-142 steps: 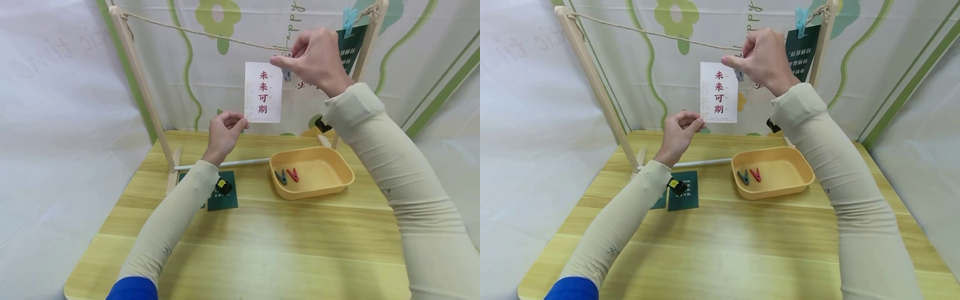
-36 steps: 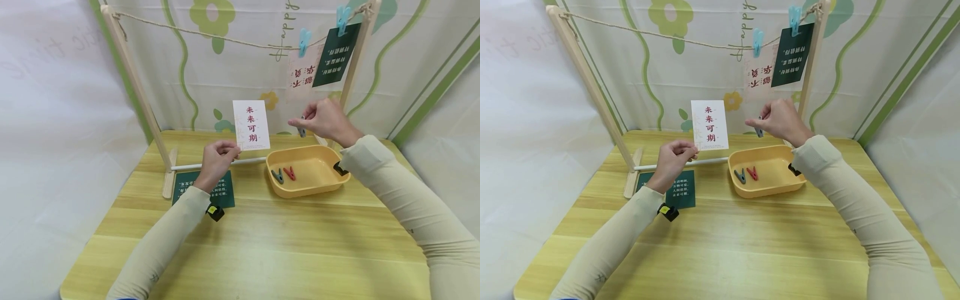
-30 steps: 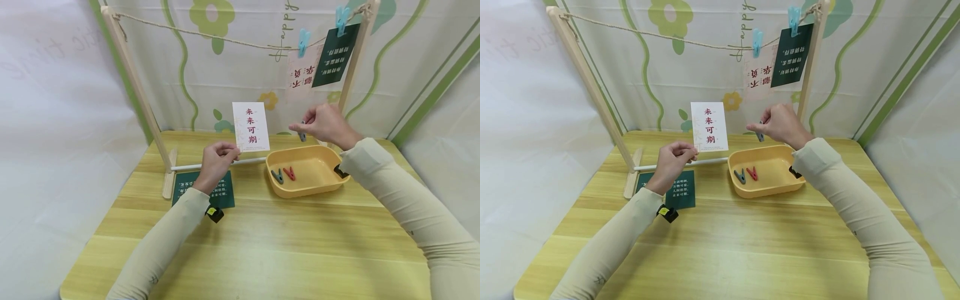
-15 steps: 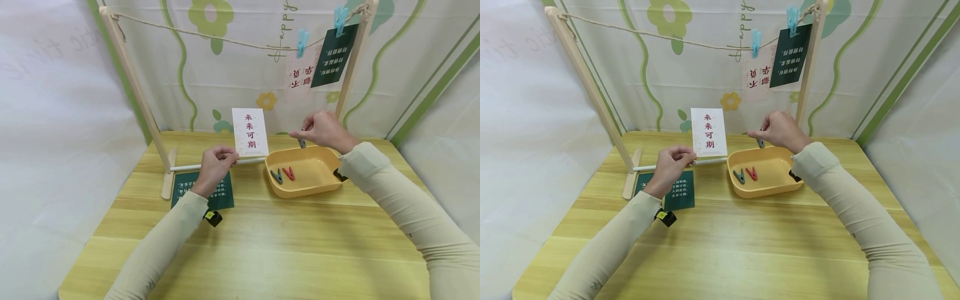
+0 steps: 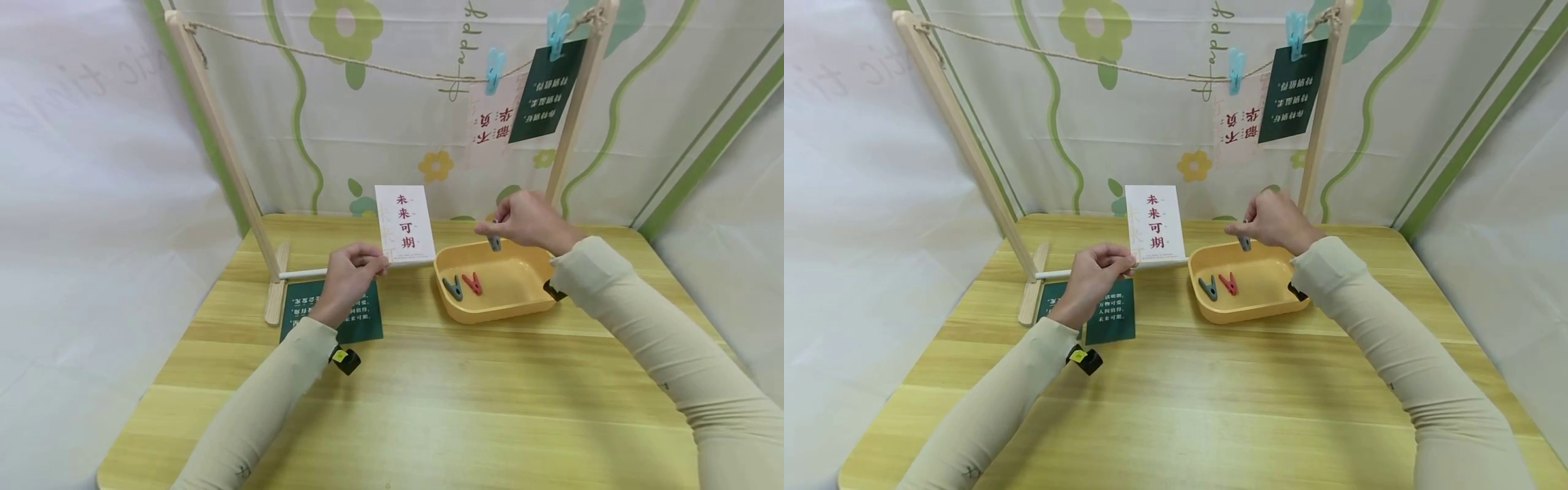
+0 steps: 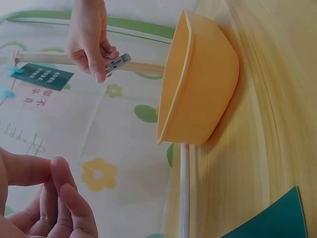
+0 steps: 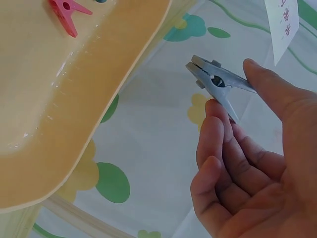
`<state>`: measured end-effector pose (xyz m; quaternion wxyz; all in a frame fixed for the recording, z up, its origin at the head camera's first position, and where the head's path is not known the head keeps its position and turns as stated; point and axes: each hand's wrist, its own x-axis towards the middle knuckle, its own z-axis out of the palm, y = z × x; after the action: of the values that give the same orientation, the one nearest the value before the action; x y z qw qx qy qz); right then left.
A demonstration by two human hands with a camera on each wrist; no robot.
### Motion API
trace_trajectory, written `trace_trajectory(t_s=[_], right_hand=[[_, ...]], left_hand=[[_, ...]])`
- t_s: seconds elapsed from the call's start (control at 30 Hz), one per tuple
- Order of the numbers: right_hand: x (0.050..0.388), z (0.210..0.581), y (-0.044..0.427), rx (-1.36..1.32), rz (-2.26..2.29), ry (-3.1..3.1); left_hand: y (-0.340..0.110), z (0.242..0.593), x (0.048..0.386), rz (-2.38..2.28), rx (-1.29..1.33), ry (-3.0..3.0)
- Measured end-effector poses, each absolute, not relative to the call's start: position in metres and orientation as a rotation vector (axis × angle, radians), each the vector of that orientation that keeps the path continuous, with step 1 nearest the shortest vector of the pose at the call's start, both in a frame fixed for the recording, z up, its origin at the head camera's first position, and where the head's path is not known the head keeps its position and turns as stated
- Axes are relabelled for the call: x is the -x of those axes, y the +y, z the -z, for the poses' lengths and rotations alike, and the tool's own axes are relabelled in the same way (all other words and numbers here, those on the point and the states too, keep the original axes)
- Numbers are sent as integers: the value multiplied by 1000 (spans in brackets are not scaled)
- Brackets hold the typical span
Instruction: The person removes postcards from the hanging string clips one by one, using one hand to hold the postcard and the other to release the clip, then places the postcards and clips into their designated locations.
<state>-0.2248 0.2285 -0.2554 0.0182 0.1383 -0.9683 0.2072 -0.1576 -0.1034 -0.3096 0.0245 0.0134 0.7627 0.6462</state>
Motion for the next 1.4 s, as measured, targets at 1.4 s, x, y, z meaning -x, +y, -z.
trace_trajectory(t_s=[1.4], right_hand=[[234,292,233,-454,-571,-3281]], left_hand=[[-106,339,146,-1894,89,2293]])
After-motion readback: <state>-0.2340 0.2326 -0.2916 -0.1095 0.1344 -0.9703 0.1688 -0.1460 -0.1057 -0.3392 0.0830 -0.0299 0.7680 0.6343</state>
